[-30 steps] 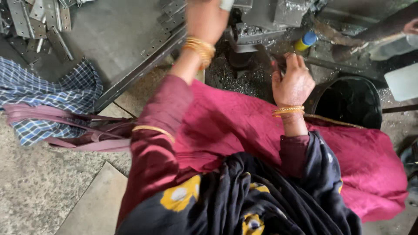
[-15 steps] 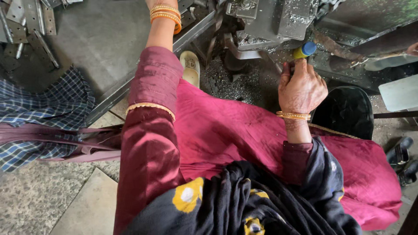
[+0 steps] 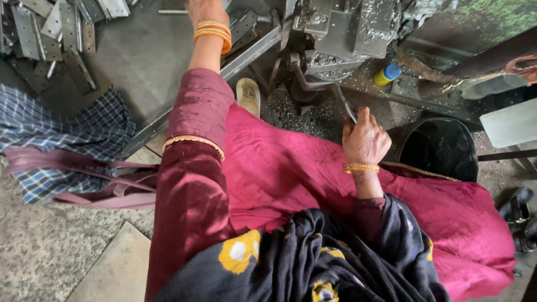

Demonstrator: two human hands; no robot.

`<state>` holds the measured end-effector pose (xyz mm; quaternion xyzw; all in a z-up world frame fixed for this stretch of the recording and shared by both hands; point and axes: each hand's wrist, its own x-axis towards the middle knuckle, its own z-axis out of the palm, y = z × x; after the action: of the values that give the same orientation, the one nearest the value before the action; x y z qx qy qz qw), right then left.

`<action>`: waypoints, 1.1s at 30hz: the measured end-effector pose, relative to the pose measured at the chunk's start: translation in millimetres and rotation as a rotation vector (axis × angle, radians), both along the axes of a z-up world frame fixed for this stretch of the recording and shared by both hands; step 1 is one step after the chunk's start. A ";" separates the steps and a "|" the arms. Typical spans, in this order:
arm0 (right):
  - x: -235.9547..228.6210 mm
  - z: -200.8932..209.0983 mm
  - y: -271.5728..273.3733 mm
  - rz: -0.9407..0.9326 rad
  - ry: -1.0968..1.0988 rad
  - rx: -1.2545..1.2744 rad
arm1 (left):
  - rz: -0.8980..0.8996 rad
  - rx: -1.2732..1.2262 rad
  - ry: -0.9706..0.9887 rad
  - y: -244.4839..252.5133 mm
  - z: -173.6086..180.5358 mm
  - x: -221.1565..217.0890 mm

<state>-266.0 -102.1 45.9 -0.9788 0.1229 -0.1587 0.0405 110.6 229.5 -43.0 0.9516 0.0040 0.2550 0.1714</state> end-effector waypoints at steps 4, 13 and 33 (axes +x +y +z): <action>-1.4 -3.4 -4.1 0.031 0.053 0.065 | -0.091 0.060 -0.011 10.9 -19.7 -10.9; -0.1 -11.4 -8.4 0.056 0.035 0.016 | -0.140 -0.634 -0.271 13.0 72.0 -99.8; 21.4 -22.0 -28.5 0.202 0.257 0.135 | -0.511 0.158 -0.010 -214.1 78.1 -185.6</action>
<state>-244.6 -130.6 23.8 -0.9935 0.0387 -0.0185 0.1058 -74.9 15.4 35.2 0.9309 -0.2571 0.2078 0.1556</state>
